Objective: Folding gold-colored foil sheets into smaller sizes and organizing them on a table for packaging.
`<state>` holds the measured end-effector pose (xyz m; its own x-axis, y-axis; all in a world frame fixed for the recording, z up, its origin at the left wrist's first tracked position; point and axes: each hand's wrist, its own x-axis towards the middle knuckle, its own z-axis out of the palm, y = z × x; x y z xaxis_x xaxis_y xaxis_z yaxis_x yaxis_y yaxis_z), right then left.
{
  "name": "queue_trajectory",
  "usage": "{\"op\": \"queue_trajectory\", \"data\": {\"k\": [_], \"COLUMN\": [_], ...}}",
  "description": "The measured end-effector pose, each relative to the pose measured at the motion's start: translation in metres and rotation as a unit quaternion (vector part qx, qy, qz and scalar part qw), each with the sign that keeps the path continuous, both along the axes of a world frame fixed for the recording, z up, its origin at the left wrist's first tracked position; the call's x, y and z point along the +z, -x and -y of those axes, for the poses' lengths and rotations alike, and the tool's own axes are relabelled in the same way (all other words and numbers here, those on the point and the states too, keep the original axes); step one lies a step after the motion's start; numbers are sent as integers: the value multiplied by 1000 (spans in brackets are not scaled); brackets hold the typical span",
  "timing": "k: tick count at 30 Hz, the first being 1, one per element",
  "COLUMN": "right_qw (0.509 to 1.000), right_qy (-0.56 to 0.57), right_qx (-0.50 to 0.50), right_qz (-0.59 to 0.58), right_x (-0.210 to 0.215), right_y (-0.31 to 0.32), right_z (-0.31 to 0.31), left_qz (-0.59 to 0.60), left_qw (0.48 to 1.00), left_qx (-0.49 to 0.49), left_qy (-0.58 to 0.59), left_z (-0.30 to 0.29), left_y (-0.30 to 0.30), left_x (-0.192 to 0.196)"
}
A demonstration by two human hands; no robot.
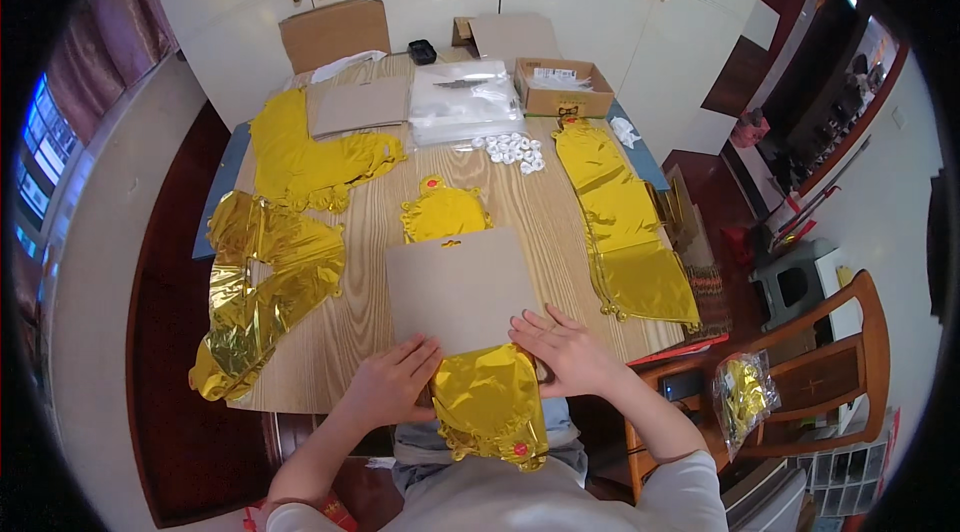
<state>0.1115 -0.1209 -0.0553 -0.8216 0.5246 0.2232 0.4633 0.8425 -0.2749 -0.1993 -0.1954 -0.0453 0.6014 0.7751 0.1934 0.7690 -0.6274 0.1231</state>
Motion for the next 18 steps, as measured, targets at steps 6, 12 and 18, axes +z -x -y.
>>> {"op": "queue_trajectory", "data": {"k": [6, 12, 18], "right_qw": [1000, 1000, 1000], "right_qy": [-8, -29, -29], "right_qx": [-6, -7, -9], "right_qz": [23, 6, 0], "right_x": [-5, -11, -11], "right_y": [2, 4, 3], "right_z": [-5, -7, -4], "left_qz": [-1, 10, 34], "left_qw": [1000, 1000, 998], "left_qx": [7, -28, -35], "left_qy": [-30, 6, 32], "left_z": [-4, -9, -17], "left_y": [0, 10, 26], "left_x": [-9, 0, 0]}}
